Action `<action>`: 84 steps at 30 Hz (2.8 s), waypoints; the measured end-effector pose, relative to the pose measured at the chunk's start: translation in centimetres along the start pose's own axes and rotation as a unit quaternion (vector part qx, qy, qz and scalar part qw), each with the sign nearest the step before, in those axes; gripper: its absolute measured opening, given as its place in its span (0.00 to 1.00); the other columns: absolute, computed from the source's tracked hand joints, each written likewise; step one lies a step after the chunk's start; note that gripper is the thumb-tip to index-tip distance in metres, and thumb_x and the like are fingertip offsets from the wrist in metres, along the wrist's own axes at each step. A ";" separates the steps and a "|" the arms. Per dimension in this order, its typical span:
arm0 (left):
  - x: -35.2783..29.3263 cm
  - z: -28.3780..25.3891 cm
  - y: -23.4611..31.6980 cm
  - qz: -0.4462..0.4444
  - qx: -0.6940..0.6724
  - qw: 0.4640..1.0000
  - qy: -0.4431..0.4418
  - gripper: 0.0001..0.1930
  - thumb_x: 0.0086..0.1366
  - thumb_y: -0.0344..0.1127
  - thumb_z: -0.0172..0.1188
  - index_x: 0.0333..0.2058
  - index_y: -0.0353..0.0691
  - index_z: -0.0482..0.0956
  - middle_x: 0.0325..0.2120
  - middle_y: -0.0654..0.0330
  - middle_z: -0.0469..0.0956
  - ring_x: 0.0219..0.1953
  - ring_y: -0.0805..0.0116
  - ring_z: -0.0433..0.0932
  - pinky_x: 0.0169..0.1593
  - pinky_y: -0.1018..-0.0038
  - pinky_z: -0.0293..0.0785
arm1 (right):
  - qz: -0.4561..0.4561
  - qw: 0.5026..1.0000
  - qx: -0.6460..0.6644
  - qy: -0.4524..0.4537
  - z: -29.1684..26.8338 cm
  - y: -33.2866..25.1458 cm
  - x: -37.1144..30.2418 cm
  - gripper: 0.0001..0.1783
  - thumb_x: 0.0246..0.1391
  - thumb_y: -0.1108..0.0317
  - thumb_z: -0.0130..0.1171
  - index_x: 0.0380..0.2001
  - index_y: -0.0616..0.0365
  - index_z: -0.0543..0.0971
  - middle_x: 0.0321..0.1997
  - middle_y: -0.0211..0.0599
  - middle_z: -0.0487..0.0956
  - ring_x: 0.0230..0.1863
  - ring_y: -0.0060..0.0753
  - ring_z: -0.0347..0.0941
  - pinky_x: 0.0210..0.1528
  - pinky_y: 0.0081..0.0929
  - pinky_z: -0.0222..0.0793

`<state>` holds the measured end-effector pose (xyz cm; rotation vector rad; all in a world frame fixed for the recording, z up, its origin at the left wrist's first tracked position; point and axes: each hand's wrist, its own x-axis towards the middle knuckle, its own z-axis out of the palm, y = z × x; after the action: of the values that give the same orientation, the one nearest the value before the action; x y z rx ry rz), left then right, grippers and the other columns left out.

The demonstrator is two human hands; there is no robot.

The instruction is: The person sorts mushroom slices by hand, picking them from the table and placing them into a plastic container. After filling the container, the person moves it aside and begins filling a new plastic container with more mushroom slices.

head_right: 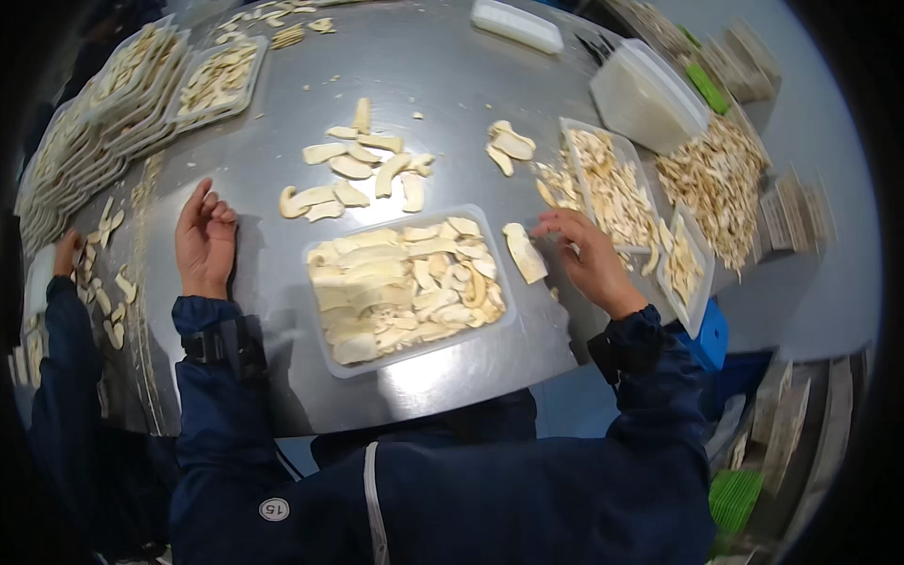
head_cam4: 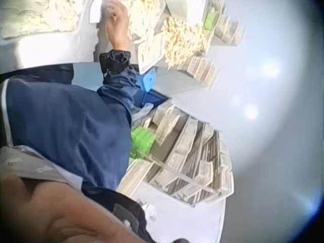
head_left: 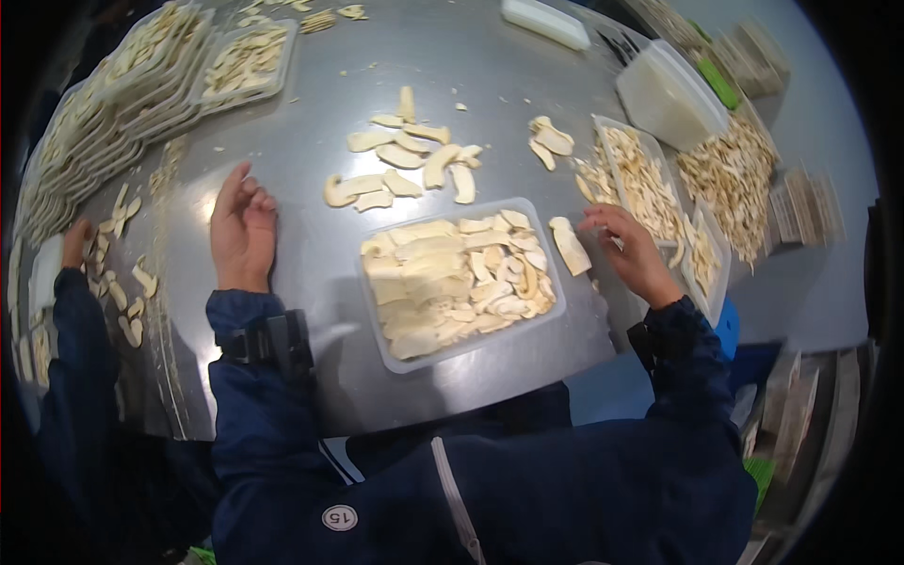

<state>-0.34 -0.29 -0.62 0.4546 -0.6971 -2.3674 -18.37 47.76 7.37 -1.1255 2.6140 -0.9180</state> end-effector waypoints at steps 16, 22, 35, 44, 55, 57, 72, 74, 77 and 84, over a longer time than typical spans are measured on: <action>0.0 -1.5 0.8 0.011 0.004 1.000 -0.025 0.11 0.73 0.30 0.56 0.50 0.33 0.76 0.26 0.65 0.71 0.28 0.73 0.69 0.35 0.76 0.69 | 0.033 0.978 -0.196 0.067 3.6 -2.6 -2.4 0.20 0.52 0.57 0.67 0.44 0.57 0.80 0.40 0.45 0.79 0.45 0.54 0.75 0.47 0.44 0.72; -0.5 0.5 -1.5 0.008 0.010 1.000 -0.011 0.11 0.70 0.33 0.62 0.47 0.35 0.78 0.27 0.64 0.74 0.27 0.71 0.70 0.34 0.74 0.70 | 0.113 0.979 -0.167 -0.004 1.7 -2.1 -2.9 0.18 0.48 0.65 0.68 0.42 0.58 0.77 0.40 0.44 0.77 0.43 0.49 0.76 0.46 0.38 0.71; -0.1 -0.2 1.0 0.012 0.020 1.000 0.002 0.12 0.70 0.31 0.62 0.49 0.34 0.77 0.28 0.65 0.73 0.27 0.74 0.70 0.34 0.76 0.69 | 0.044 0.978 -0.179 0.096 1.4 -2.5 -1.7 0.12 0.54 0.72 0.61 0.43 0.57 0.76 0.45 0.45 0.80 0.45 0.52 0.79 0.44 0.41 0.74; -0.3 0.1 0.0 0.016 0.033 0.999 0.006 0.13 0.68 0.31 0.63 0.49 0.33 0.76 0.28 0.66 0.72 0.28 0.73 0.69 0.34 0.75 0.68 | 0.159 0.949 -0.268 0.045 3.7 -4.7 -1.0 0.28 0.56 0.43 0.64 0.43 0.57 0.75 0.28 0.43 0.82 0.31 0.51 0.81 0.34 0.43 0.74; -0.4 0.5 -0.5 0.006 0.034 0.999 -0.016 0.13 0.69 0.32 0.62 0.49 0.34 0.76 0.28 0.65 0.73 0.29 0.72 0.70 0.34 0.75 0.69 | 0.065 0.960 -0.265 0.062 2.5 -3.5 -1.3 0.22 0.53 0.60 0.67 0.50 0.54 0.76 0.45 0.43 0.81 0.47 0.50 0.78 0.45 0.42 0.75; -0.1 0.2 -0.3 0.006 0.035 0.999 -0.006 0.14 0.69 0.32 0.62 0.50 0.33 0.76 0.28 0.65 0.73 0.28 0.73 0.70 0.35 0.75 0.69 | 0.098 0.956 -0.273 0.049 3.0 -4.2 -1.2 0.22 0.53 0.59 0.67 0.50 0.54 0.77 0.43 0.42 0.81 0.45 0.50 0.78 0.44 0.42 0.75; -0.5 0.6 -0.3 0.018 0.045 0.999 0.003 0.13 0.68 0.31 0.62 0.49 0.33 0.76 0.28 0.64 0.72 0.29 0.72 0.69 0.35 0.74 0.68 | -0.120 0.982 -0.119 0.082 2.8 -7.2 -0.3 0.23 0.49 0.65 0.68 0.49 0.58 0.77 0.45 0.43 0.80 0.43 0.46 0.78 0.45 0.38 0.74; -0.6 0.9 -0.3 0.017 0.042 0.999 0.007 0.13 0.69 0.30 0.62 0.49 0.32 0.76 0.27 0.64 0.72 0.29 0.72 0.69 0.35 0.74 0.68 | -0.160 0.979 -0.121 0.038 4.1 -9.2 -0.1 0.23 0.49 0.65 0.68 0.49 0.57 0.77 0.45 0.43 0.80 0.44 0.46 0.77 0.46 0.38 0.73; -0.5 0.9 -0.3 0.015 0.038 0.999 0.006 0.13 0.70 0.30 0.61 0.50 0.32 0.76 0.27 0.64 0.72 0.28 0.73 0.69 0.34 0.74 0.69 | -0.217 0.969 -0.116 -0.030 6.2 -11.3 0.2 0.23 0.50 0.64 0.68 0.50 0.57 0.77 0.44 0.42 0.80 0.45 0.46 0.76 0.48 0.39 0.71; -0.7 1.1 -0.3 0.019 0.043 0.999 0.011 0.13 0.70 0.30 0.61 0.50 0.31 0.75 0.26 0.64 0.72 0.28 0.73 0.69 0.34 0.75 0.69 | -0.240 0.961 -0.111 -0.078 7.7 -12.8 0.8 0.23 0.50 0.64 0.67 0.50 0.56 0.77 0.41 0.40 0.78 0.45 0.45 0.74 0.49 0.39 0.70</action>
<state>-0.45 0.79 0.22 0.4992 -0.7919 -2.3000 -8.38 36.77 8.85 -1.8617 2.3978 -0.5760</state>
